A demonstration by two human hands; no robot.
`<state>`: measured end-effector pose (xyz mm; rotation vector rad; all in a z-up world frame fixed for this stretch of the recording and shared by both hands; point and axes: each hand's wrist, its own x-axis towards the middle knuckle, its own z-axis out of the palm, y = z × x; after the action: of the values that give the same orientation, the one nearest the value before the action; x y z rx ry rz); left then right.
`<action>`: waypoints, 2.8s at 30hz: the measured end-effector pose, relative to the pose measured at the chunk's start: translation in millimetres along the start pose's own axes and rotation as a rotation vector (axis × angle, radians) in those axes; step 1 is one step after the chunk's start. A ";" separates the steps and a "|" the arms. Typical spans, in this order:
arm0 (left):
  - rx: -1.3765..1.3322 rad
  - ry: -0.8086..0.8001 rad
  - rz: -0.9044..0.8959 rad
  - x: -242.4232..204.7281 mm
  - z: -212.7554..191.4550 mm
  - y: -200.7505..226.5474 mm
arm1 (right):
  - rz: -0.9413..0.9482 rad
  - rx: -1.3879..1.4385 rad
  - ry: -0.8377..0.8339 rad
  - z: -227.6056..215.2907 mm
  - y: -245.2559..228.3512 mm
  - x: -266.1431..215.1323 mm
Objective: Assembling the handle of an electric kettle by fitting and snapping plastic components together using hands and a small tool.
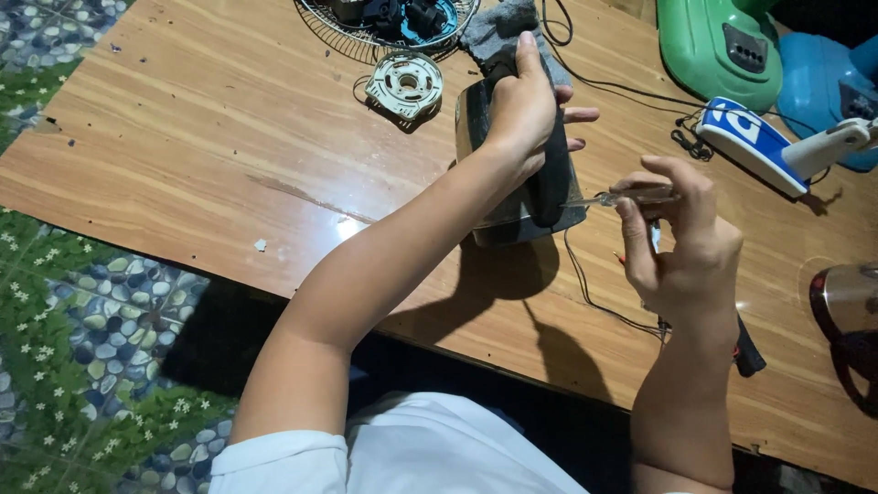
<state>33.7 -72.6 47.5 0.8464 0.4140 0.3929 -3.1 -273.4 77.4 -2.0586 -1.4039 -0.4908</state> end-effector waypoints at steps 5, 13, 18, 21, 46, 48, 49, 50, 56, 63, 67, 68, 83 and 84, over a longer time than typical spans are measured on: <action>0.023 0.009 -0.010 -1.3 -0.5 3.2 | -0.089 -0.138 -0.051 -1.0 4.2 8.3; -0.009 0.013 -0.006 1.9 -1.0 2.7 | -0.132 -0.227 -0.203 -13.1 16.3 38.5; 0.056 0.044 -0.021 -9.3 1.5 10.5 | -0.136 -0.213 -0.480 -24.9 14.5 61.6; 0.047 0.043 -0.033 -4.3 1.7 8.0 | -0.094 -0.237 -0.546 -26.8 13.3 63.5; 0.035 0.103 0.012 -7.8 5.9 11.0 | -0.135 -0.223 -0.473 -15.4 18.1 71.8; 0.004 0.134 -0.045 -9.3 5.6 11.9 | -0.167 -0.218 -0.570 -15.5 18.4 75.0; 0.003 0.134 -0.038 -9.3 6.6 10.3 | -0.172 -0.221 -0.567 -15.8 21.4 76.1; 0.028 0.131 -0.028 -9.4 7.0 8.8 | -0.158 -0.223 -0.608 -15.6 23.8 77.1; -0.003 0.162 -0.049 6.1 0.3 2.6 | -0.159 -0.228 -0.616 -16.8 26.6 78.8; -0.056 0.281 0.007 18.8 11.7 -8.8 | 0.092 0.561 0.007 36.5 15.9 52.4; -0.047 0.269 0.007 21.2 16.7 -13.6 | 0.069 0.997 0.134 55.9 38.3 48.2; -0.041 0.278 0.007 21.4 14.1 -11.6 | 0.044 1.117 0.002 51.7 37.9 52.6; -0.021 0.179 -0.077 16.3 1.7 1.8 | 0.097 -0.538 -0.370 -0.6 12.1 67.0; -0.025 0.181 -0.070 14.9 1.2 2.2 | -0.004 -0.279 -0.445 -5.1 19.5 70.0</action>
<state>46.5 -64.8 47.0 0.7722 0.6040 0.4106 41.3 -232.4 118.1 -2.5014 -1.6655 -0.2462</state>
